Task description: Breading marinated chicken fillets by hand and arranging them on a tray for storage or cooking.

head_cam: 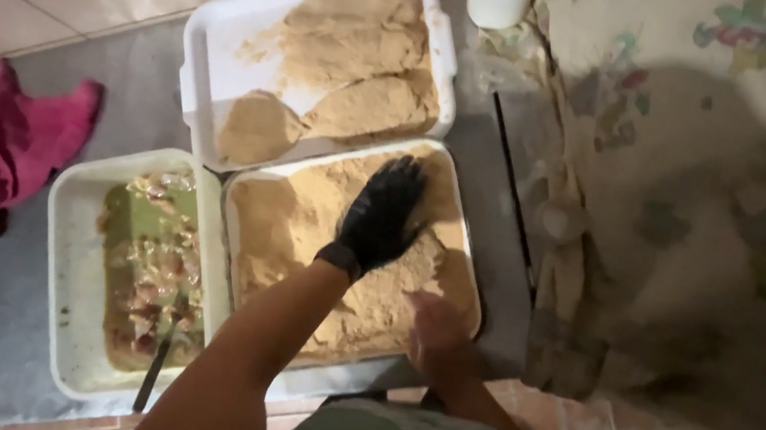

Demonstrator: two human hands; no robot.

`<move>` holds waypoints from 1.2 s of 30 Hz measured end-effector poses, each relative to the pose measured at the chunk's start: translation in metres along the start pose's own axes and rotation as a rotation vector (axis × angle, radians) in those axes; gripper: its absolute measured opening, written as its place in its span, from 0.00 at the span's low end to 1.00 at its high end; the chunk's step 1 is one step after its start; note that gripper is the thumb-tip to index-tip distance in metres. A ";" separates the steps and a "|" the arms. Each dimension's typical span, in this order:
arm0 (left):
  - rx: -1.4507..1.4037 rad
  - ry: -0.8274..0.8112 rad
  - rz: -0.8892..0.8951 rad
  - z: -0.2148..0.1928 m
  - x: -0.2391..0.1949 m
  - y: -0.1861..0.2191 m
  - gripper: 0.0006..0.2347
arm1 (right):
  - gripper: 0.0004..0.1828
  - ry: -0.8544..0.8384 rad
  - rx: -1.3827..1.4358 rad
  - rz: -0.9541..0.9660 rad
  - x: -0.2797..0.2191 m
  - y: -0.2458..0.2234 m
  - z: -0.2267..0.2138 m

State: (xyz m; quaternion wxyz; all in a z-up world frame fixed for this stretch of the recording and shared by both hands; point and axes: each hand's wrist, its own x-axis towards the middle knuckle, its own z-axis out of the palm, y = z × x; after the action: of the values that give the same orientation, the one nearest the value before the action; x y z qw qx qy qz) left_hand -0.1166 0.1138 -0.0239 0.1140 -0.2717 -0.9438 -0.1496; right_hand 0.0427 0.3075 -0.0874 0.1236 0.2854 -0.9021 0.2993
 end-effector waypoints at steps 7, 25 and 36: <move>-0.111 0.002 -0.148 0.009 -0.004 0.030 0.27 | 0.20 0.182 0.018 -0.064 -0.020 0.025 0.038; -0.315 0.484 -0.295 -0.004 -0.046 0.021 0.24 | 0.37 -0.122 -0.030 0.272 0.077 0.027 -0.008; -0.052 0.797 -0.685 -0.156 -0.193 0.000 0.14 | 0.24 -0.275 0.169 0.435 0.151 0.040 0.034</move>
State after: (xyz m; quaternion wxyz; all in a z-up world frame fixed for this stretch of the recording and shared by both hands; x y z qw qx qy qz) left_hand 0.0642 -0.0326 0.0638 0.4020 0.1276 -0.8579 -0.2934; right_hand -0.1046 0.2459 -0.0736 -0.0918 0.1322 -0.9222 0.3515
